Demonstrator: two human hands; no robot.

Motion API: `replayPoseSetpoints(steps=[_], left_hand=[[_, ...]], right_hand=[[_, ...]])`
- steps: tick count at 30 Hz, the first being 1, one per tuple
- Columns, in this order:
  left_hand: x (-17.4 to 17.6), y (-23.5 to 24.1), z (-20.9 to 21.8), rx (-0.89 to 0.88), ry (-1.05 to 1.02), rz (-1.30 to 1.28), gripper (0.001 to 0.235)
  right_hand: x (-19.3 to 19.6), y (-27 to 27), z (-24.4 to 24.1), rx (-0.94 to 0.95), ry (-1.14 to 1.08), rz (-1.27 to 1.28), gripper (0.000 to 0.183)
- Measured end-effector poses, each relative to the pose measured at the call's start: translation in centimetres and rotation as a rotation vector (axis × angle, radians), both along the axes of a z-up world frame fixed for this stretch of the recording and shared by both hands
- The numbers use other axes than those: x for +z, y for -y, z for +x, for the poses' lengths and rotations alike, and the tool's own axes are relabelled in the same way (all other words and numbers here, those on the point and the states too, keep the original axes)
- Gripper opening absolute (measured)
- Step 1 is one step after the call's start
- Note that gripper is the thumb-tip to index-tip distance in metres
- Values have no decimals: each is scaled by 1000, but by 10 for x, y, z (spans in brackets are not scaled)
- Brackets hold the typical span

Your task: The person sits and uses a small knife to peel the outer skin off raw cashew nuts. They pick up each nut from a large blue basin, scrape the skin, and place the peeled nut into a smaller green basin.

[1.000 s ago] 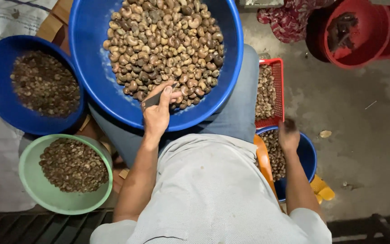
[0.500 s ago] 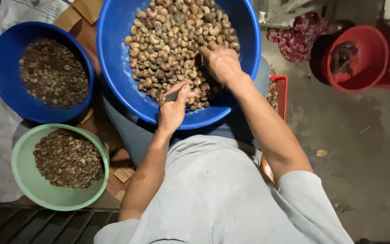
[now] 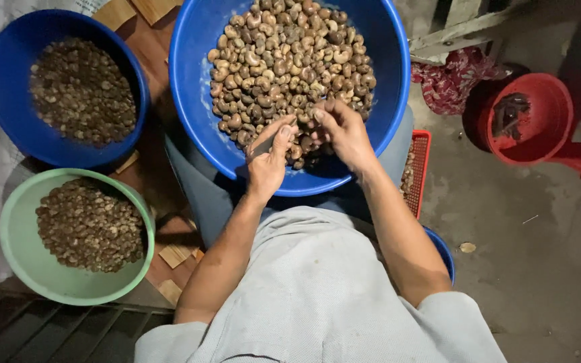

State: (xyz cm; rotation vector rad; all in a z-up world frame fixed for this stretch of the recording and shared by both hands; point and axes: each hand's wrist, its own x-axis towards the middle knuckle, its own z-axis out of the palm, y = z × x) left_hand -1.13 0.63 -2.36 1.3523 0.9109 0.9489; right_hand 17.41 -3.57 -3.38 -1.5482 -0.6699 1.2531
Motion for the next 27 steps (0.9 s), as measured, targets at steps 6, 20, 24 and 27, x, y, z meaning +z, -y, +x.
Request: replayPoseSetpoints(steps=[6, 20, 24, 27], left_hand=[[11, 3, 2, -43, 0, 19, 29], [1, -8, -3, -127, 92, 54, 28], [1, -8, -4, -130, 104, 61, 29], [8, -10, -1, -149, 93, 77, 25]], right_hand=[[14, 11, -27, -24, -168, 49, 28], [19, 13, -21, 51, -182, 127, 37], [24, 14, -24, 48, -130, 150, 38], [20, 14, -28, 24, -91, 176, 39]])
